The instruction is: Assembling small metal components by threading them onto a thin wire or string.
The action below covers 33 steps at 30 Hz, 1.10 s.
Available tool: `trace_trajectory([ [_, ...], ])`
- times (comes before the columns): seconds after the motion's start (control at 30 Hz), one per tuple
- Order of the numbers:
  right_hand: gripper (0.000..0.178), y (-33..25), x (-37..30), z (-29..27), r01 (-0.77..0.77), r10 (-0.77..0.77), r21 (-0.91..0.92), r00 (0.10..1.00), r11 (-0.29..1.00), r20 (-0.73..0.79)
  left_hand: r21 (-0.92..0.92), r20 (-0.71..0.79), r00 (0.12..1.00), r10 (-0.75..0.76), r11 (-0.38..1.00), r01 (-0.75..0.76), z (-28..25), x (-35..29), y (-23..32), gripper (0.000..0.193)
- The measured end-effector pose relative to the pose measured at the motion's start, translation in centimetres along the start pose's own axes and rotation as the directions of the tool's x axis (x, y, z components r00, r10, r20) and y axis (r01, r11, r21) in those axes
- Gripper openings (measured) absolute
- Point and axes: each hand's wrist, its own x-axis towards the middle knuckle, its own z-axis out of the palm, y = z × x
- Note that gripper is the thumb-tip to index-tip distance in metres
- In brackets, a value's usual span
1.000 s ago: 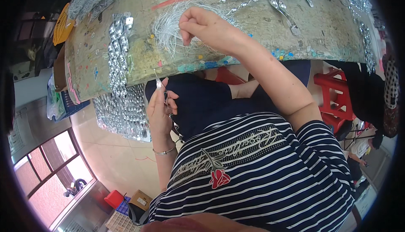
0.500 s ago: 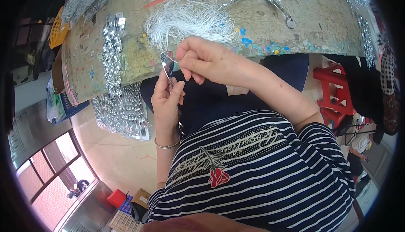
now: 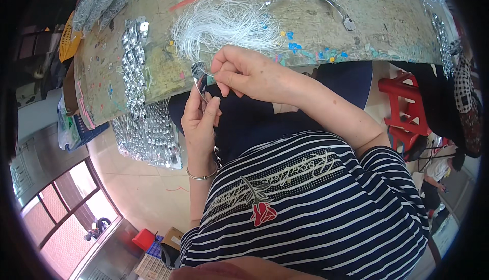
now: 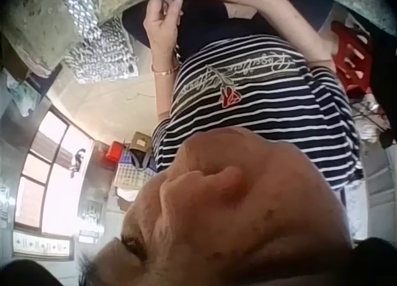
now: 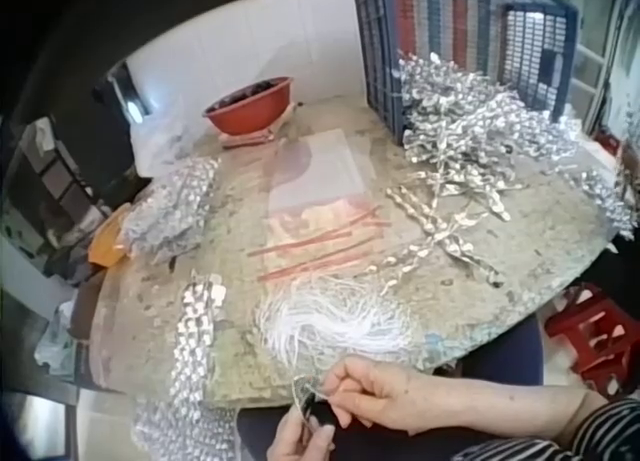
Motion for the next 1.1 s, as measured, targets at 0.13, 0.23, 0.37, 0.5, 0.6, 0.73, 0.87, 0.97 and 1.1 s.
trace_trajectory([
  [0.13, 0.01, -0.09, -0.07, 0.32, -0.018, 0.018, -0.019, 1.0, 1.0, 0.003, 0.049, 0.009, 1.0, 0.002, 0.999, -0.002, -0.19, -0.16, 0.16, 0.053],
  [0.23, 0.01, 0.12, -0.06, 0.47, -0.01, 0.01, -0.007, 1.0, 1.0, -0.002, 0.087, 0.015, 1.0, 0.021, 0.996, -0.022, -0.36, -0.19, 0.08, 0.053],
  [0.37, 0.01, 0.16, -0.04, 0.49, -0.006, 0.006, -0.002, 1.0, 1.0, -0.009, 0.087, 0.015, 1.0, 0.023, 0.996, -0.024, -0.41, -0.29, 0.16, 0.053],
  [0.5, 0.01, 0.25, -0.09, 0.62, -0.028, 0.028, 0.005, 1.0, 1.0, -0.009, 0.082, 0.016, 0.999, 0.036, 0.996, -0.037, -0.49, -0.4, -0.12, 0.055],
  [0.6, 0.01, 0.13, -0.14, 0.7, -0.023, 0.022, -0.025, 1.0, 0.999, -0.015, 0.155, 0.027, 0.998, 0.06, 0.986, -0.063, -0.57, -0.35, -0.03, 0.055],
  [0.73, 0.01, 0.0, -0.23, 0.7, -0.013, 0.012, -0.035, 1.0, 0.999, -0.009, 0.154, 0.005, 0.998, 0.056, 0.987, -0.056, -0.4, -0.39, 0.02, 0.056],
  [0.87, 0.01, 0.08, -0.42, 0.86, -0.02, 0.02, -0.032, 1.0, 0.999, -0.004, 0.209, -0.001, 0.998, 0.068, 0.976, -0.066, -0.47, -0.6, -0.05, 0.057],
  [0.97, 0.011, 0.02, -0.54, 0.87, -0.016, 0.016, -0.057, 1.0, 0.998, -0.012, 0.214, 0.006, 0.997, 0.077, 0.974, -0.077, -0.57, -0.56, -0.24, 0.058],
  [1.1, 0.011, 0.09, -0.61, 0.91, -0.012, 0.011, -0.047, 1.0, 0.999, -0.003, 0.225, 0.016, 0.994, 0.106, 0.968, -0.107, -0.61, -0.58, -0.24, 0.056],
])
